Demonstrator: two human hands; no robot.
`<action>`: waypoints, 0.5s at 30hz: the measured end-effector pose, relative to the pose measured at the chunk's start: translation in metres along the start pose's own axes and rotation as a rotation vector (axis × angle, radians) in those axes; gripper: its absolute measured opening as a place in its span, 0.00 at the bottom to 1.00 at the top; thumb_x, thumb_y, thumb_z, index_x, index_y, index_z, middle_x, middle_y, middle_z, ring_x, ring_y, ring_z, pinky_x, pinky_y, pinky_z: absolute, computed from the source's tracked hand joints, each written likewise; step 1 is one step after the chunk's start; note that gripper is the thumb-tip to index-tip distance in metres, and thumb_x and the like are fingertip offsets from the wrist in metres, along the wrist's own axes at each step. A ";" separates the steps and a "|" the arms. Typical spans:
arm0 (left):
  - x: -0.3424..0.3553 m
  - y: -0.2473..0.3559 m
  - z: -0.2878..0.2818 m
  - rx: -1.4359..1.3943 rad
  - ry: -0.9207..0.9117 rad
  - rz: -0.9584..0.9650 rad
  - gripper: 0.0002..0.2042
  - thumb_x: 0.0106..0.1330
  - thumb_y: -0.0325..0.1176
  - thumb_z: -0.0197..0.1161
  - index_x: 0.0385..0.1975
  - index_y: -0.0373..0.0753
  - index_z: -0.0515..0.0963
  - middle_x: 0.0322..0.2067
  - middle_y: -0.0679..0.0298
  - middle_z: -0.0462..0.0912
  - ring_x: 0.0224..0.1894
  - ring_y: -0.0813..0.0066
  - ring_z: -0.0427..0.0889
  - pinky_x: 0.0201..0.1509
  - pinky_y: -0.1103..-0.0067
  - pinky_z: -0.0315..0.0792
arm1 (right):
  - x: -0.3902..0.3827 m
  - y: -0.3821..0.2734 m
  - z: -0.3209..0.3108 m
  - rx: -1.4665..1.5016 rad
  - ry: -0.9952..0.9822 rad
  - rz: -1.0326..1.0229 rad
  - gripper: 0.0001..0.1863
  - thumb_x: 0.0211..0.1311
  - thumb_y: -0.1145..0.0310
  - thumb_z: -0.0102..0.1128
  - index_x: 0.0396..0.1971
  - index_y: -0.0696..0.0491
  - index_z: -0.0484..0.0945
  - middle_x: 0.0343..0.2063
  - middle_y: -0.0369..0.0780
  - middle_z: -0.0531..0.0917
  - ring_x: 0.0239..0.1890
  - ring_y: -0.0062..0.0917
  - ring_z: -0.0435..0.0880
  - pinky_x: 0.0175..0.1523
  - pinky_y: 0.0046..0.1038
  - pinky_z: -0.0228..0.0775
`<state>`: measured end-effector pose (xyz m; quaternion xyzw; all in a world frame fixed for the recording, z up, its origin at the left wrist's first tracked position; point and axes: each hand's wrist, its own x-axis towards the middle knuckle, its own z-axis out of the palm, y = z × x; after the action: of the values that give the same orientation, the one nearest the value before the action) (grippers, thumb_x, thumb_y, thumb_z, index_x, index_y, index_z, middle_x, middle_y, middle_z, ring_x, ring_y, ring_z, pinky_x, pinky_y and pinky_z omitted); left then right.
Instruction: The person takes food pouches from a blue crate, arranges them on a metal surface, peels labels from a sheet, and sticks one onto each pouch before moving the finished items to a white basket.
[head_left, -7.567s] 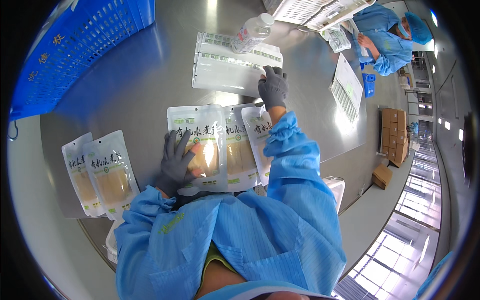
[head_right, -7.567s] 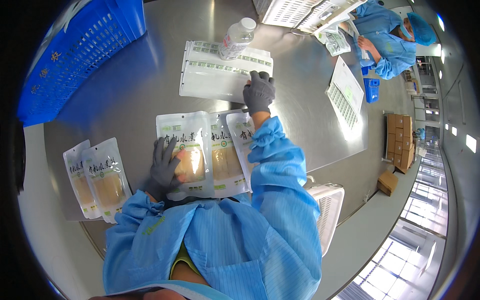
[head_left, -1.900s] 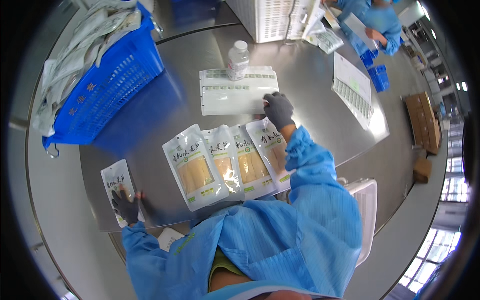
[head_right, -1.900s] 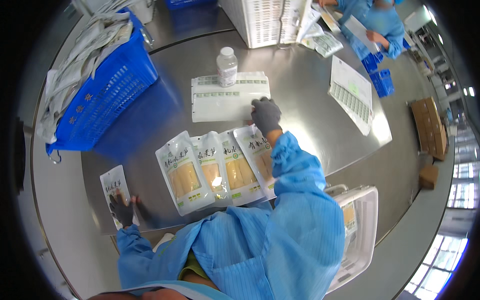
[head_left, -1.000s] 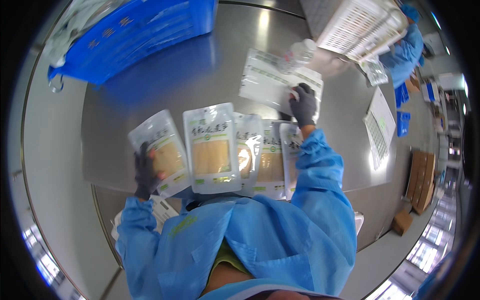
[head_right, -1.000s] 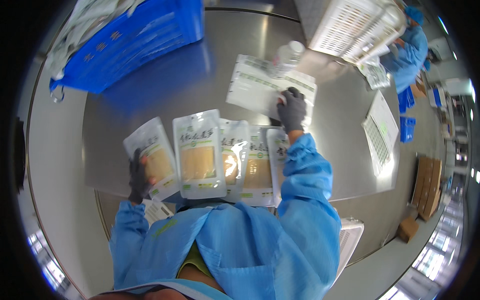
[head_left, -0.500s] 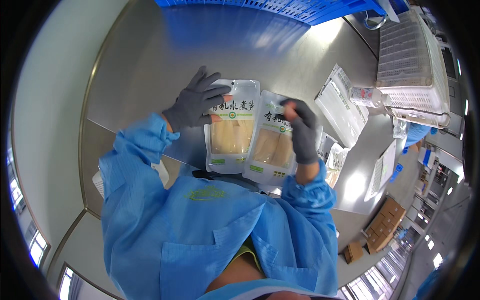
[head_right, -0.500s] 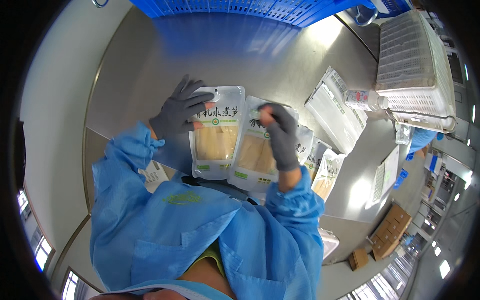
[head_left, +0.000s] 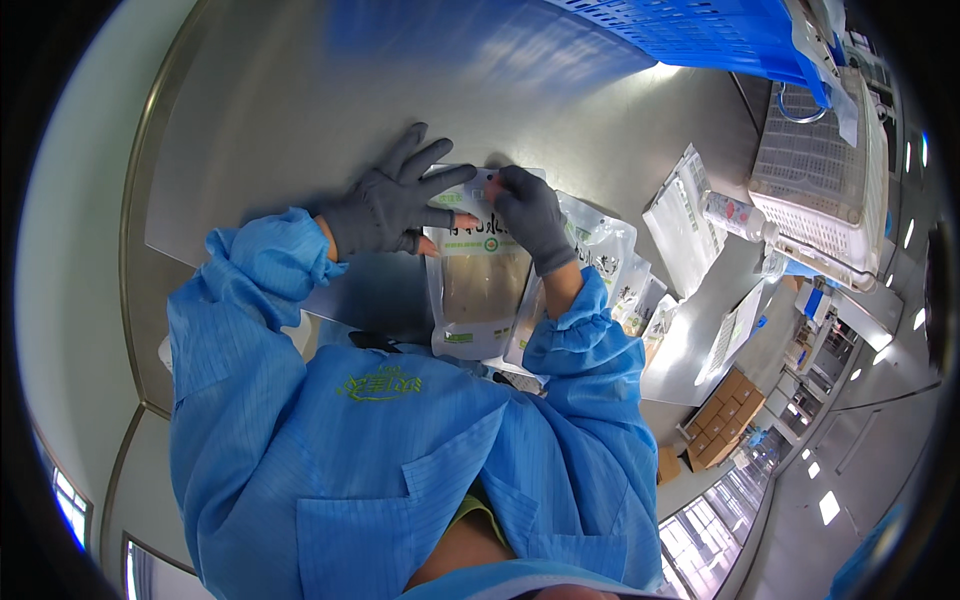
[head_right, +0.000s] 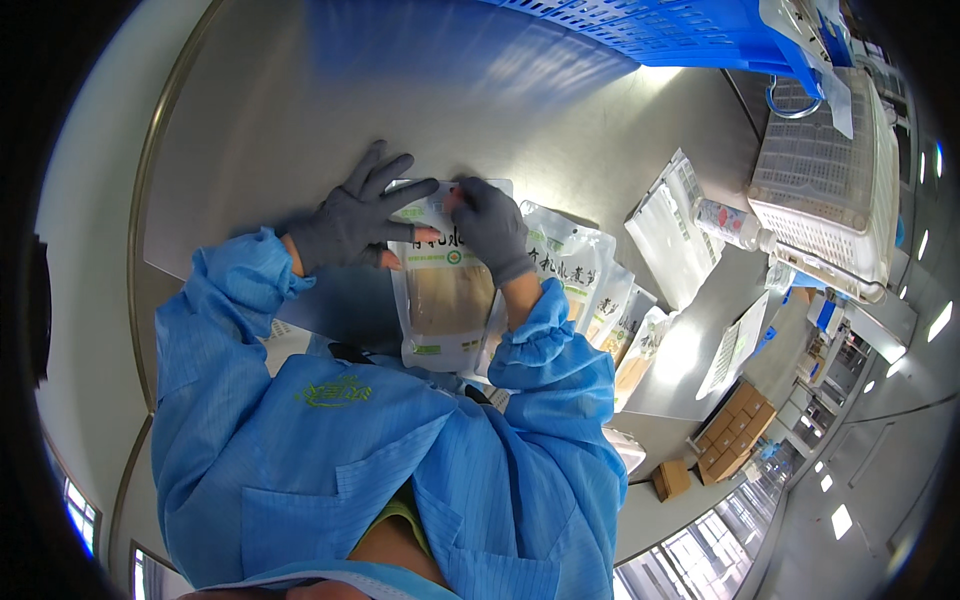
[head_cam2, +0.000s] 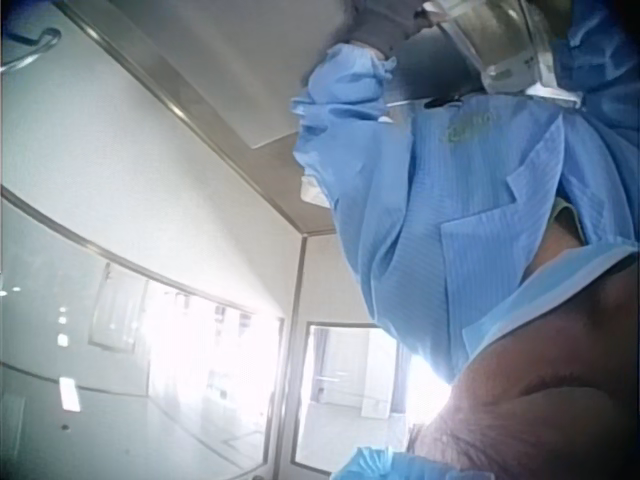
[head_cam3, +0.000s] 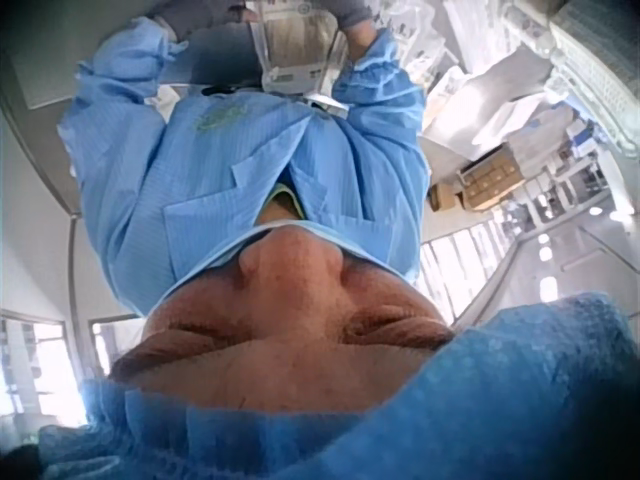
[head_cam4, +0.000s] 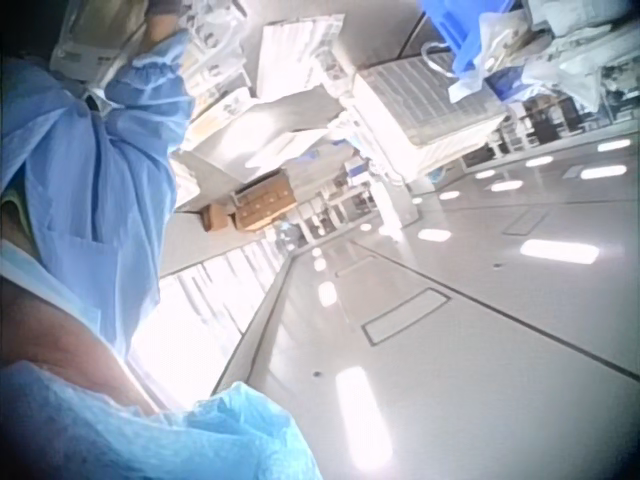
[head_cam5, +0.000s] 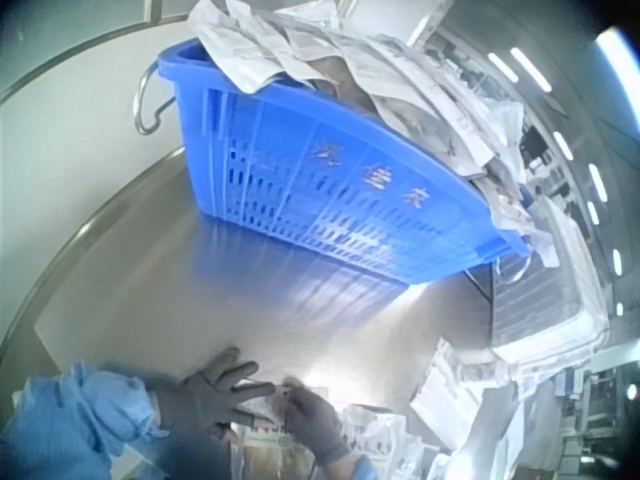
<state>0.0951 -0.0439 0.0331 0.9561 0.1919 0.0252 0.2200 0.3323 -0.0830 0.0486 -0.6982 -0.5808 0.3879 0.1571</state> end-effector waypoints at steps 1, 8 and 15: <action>0.000 0.000 0.000 0.007 -0.018 -0.002 0.30 0.47 0.65 0.60 0.53 0.69 0.77 0.72 0.70 0.52 0.74 0.51 0.36 0.74 0.47 0.22 | -0.001 -0.001 0.000 -0.011 0.007 -0.009 0.13 0.56 0.67 0.61 0.39 0.57 0.81 0.28 0.45 0.84 0.30 0.32 0.84 0.39 0.29 0.74; 0.005 0.005 -0.005 0.019 -0.045 -0.033 0.33 0.49 0.65 0.58 0.58 0.66 0.74 0.71 0.69 0.53 0.74 0.49 0.36 0.73 0.45 0.22 | 0.002 0.003 -0.008 0.327 -0.076 0.158 0.11 0.58 0.68 0.60 0.38 0.59 0.81 0.27 0.38 0.82 0.30 0.21 0.79 0.39 0.23 0.70; 0.004 0.002 0.001 0.028 0.022 0.009 0.31 0.49 0.65 0.58 0.56 0.66 0.75 0.71 0.69 0.55 0.74 0.48 0.36 0.73 0.45 0.21 | -0.001 0.012 0.003 0.202 -0.023 0.066 0.13 0.54 0.65 0.61 0.37 0.55 0.81 0.30 0.46 0.84 0.32 0.36 0.84 0.41 0.32 0.74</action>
<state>0.0993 -0.0448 0.0332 0.9596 0.1905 0.0339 0.2043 0.3389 -0.0881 0.0389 -0.6931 -0.5170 0.4575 0.2074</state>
